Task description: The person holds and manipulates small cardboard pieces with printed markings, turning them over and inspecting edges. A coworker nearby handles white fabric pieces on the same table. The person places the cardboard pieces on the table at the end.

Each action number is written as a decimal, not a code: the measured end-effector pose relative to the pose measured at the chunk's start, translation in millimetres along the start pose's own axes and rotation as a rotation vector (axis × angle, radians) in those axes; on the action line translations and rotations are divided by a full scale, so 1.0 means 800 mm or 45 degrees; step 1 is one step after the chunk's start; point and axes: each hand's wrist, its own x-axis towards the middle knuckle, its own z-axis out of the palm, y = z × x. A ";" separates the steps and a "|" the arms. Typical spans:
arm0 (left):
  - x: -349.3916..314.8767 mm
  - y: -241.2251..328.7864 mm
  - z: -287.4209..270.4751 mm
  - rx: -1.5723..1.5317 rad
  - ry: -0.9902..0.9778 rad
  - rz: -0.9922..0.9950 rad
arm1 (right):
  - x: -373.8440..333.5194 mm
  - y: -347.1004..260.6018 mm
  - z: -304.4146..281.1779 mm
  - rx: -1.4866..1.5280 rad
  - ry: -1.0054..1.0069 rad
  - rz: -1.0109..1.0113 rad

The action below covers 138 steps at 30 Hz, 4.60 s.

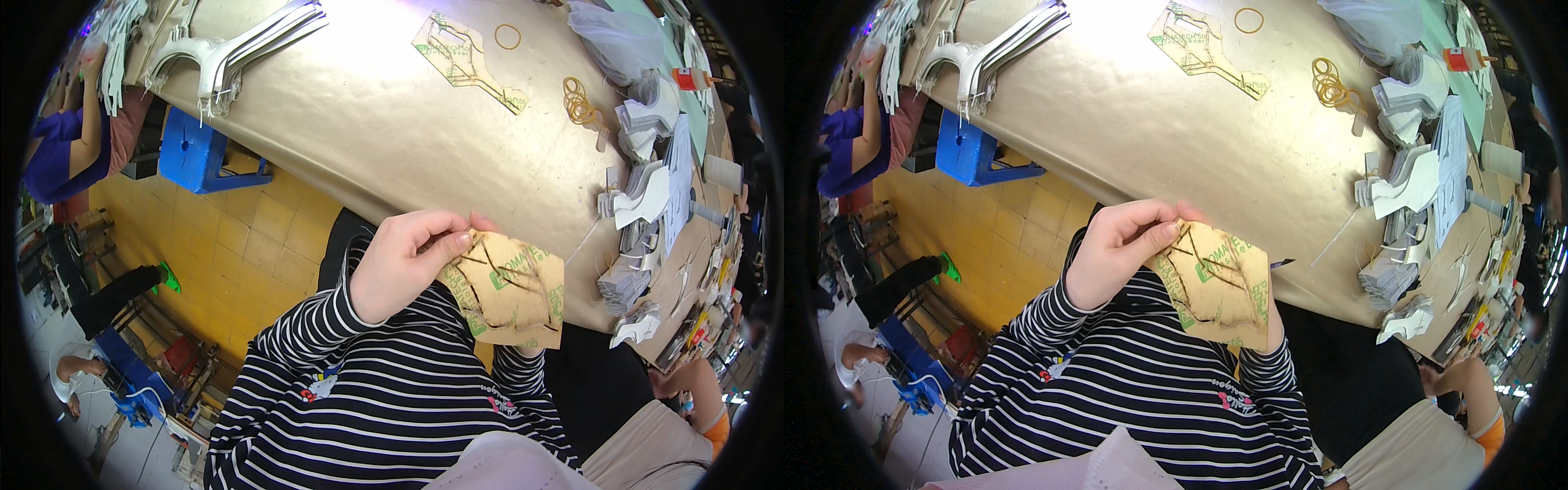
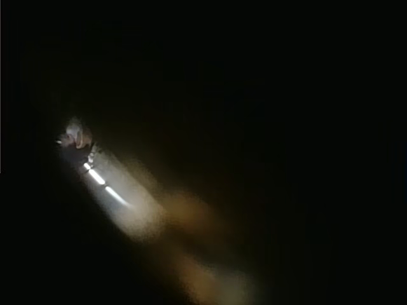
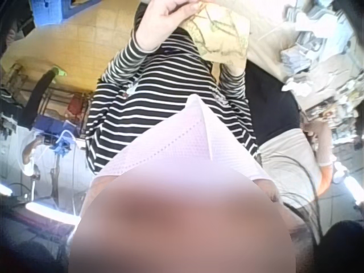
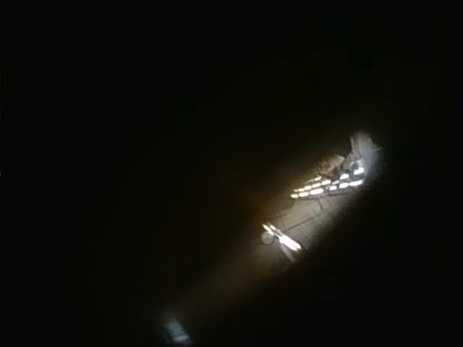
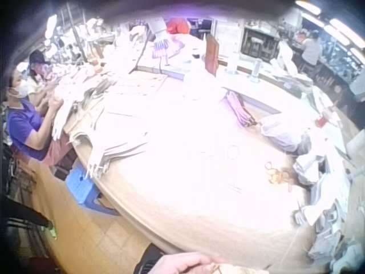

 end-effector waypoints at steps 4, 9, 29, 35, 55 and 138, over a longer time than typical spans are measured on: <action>-0.002 0.003 0.007 0.028 0.072 0.070 | 0.002 0.008 -0.001 0.129 0.021 0.090; -0.006 0.004 0.005 0.074 0.019 -0.032 | -0.003 0.020 0.002 -0.036 0.197 0.036; -0.001 0.005 0.004 -0.085 -0.124 -0.083 | -0.007 -0.006 0.009 -0.115 0.225 0.211; -0.005 0.016 0.005 -0.205 -0.148 -0.203 | -0.006 0.008 0.004 0.110 0.079 0.052; -0.004 0.015 0.005 -0.214 -0.163 -0.169 | -0.007 -0.004 0.019 -0.218 0.153 0.003; 0.023 0.015 0.016 -0.160 -0.231 0.106 | -0.001 -0.070 0.001 -1.167 -0.121 -0.407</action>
